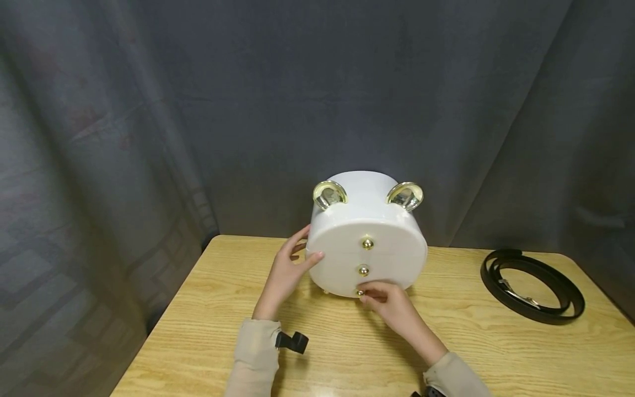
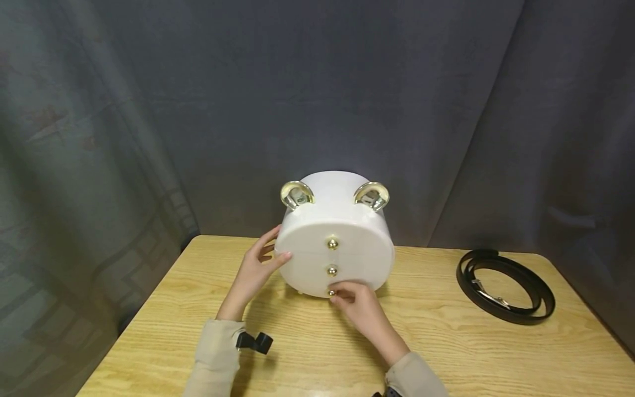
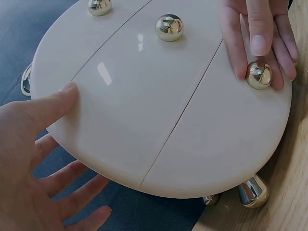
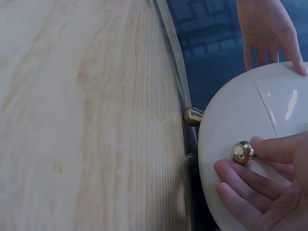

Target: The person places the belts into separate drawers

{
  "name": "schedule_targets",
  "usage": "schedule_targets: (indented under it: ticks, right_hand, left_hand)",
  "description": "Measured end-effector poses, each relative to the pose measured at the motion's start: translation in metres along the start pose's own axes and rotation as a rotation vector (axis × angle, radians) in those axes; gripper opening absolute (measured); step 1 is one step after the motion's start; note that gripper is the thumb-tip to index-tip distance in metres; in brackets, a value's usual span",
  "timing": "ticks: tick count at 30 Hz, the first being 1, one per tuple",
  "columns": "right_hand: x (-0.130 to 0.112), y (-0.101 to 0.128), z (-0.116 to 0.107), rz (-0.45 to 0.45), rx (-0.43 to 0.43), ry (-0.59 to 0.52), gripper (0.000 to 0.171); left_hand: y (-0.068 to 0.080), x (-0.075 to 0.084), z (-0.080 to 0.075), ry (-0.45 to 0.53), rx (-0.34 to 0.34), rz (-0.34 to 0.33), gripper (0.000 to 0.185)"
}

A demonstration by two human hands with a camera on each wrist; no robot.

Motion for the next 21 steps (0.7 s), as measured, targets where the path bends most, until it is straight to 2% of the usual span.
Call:
schedule_targets:
  ticks: [5, 11, 21]
  right_hand:
    - [0.003, -0.003, -0.002, 0.011, 0.033, -0.01, 0.014]
    - [0.016, -0.003, -0.004, 0.114, 0.096, -0.044, 0.007]
    - [0.019, -0.003, -0.005, 0.144, 0.108, 0.022, 0.007]
  left_hand:
    - [0.002, 0.002, 0.0, -0.001, 0.009, -0.003, 0.066]
    - [0.002, 0.001, 0.0, -0.004, 0.007, -0.005, 0.066]
    - [0.0, 0.001, -0.002, -0.016, 0.023, 0.001, 0.065]
Point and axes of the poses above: each hand's wrist, its own y-axis away from the middle knuckle, its own z-axis out of the palm, x = y × z, the point moved 10 cm from there along -y, towards the middle knuckle, and after that the axes turned 13 degrees about -z, right-handed, at the moved point
